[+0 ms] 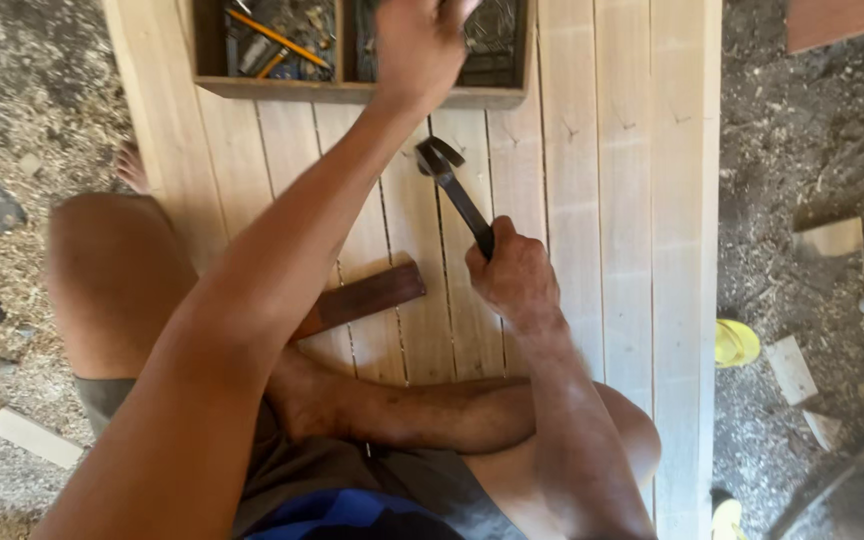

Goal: The person sits cross-legged on a wooden plank surface and hammers nails into the planks using a claw hammer, taking nails from a divided wooden nail box. They reposition nails, hammer them flush, and reach into the nail box to retrieve more nails.

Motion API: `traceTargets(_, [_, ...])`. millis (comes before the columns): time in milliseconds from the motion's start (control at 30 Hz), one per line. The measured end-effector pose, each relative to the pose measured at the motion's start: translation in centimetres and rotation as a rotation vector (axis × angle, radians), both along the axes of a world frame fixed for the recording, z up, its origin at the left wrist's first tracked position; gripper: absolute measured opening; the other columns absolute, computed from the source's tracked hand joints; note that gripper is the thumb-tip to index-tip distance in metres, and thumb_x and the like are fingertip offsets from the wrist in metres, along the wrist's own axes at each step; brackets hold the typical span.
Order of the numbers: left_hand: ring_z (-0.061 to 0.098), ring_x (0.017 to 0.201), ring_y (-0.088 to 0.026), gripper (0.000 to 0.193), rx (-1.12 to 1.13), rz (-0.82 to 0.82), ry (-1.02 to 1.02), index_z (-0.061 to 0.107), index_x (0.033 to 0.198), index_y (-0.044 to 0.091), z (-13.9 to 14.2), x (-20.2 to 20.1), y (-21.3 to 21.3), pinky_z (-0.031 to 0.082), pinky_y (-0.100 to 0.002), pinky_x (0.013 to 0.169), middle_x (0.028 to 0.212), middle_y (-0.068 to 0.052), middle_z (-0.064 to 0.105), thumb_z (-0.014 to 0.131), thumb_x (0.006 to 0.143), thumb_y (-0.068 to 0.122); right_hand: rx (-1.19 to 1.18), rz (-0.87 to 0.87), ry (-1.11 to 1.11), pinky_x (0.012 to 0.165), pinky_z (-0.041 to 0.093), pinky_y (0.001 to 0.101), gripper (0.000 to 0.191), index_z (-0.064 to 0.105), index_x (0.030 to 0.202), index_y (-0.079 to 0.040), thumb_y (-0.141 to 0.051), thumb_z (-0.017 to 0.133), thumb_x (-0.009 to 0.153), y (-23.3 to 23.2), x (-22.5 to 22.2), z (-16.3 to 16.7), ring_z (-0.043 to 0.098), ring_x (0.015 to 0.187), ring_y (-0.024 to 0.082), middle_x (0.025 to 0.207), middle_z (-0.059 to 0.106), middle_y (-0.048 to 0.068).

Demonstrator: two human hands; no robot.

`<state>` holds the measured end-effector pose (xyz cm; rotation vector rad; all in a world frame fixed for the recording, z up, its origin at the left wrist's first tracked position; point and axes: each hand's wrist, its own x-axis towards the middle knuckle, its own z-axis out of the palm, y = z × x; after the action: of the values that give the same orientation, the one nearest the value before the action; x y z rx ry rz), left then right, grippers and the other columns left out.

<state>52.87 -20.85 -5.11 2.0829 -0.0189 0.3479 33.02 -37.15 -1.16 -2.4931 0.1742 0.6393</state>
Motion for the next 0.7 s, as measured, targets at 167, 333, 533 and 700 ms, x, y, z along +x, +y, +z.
traceTargets(167, [0.075, 0.093, -0.014, 0.012, -0.154, 0.057, -0.037, 0.067, 0.105, 0.004, -1.0, -10.6, 9.3, 0.061, -0.028, 0.084, 0.101, -0.007, 0.076, 0.065, 0.098, -0.006, -0.025, 0.0, -0.027, 0.065, 0.054, 0.0576, 0.024, 0.06, 0.096, -0.003, -0.026, 0.067, 0.09, 0.1, 0.0, -0.5, 0.068, 0.074, 0.05, 0.075, 0.067, 0.029])
traceTargets(333, [0.071, 0.1, -0.022, 0.021, -0.088, 0.068, 0.058, 0.071, 0.102, 0.005, -5.2, -15.6, 12.8, 0.059, -0.032, 0.089, 0.107, -0.009, 0.074, 0.065, 0.088, -0.01, -0.082, 0.009, -0.046, 0.065, 0.055, 0.0565, 0.024, 0.062, 0.095, -0.003, -0.026, 0.067, 0.089, 0.9, -0.3, -1.6, 0.069, 0.072, 0.049, 0.073, 0.067, 0.028])
traceTargets(533, [0.066, 0.104, -0.03, 0.021, 0.04, 0.028, -0.063, 0.069, 0.096, 0.008, -6.6, -15.7, 13.3, 0.054, -0.04, 0.092, 0.108, -0.006, 0.072, 0.07, 0.084, -0.009, 0.008, -0.033, -0.224, 0.053, 0.051, 0.0462, 0.037, 0.062, 0.08, -0.003, -0.037, 0.071, 0.095, 2.5, -1.8, -0.5, 0.063, 0.052, 0.034, 0.058, 0.061, 0.016])
traceTargets(700, [0.065, 0.1, -0.029, 0.019, 0.05, 0.034, -0.113, 0.066, 0.094, 0.009, -6.4, -15.7, 13.3, 0.05, -0.042, 0.089, 0.106, -0.005, 0.071, 0.07, 0.084, -0.007, 0.064, -0.119, -0.252, 0.046, 0.043, 0.0412, 0.052, 0.06, 0.074, -0.003, -0.047, 0.066, 0.102, 4.8, -2.6, 3.0, 0.051, 0.046, 0.023, 0.052, 0.052, 0.009])
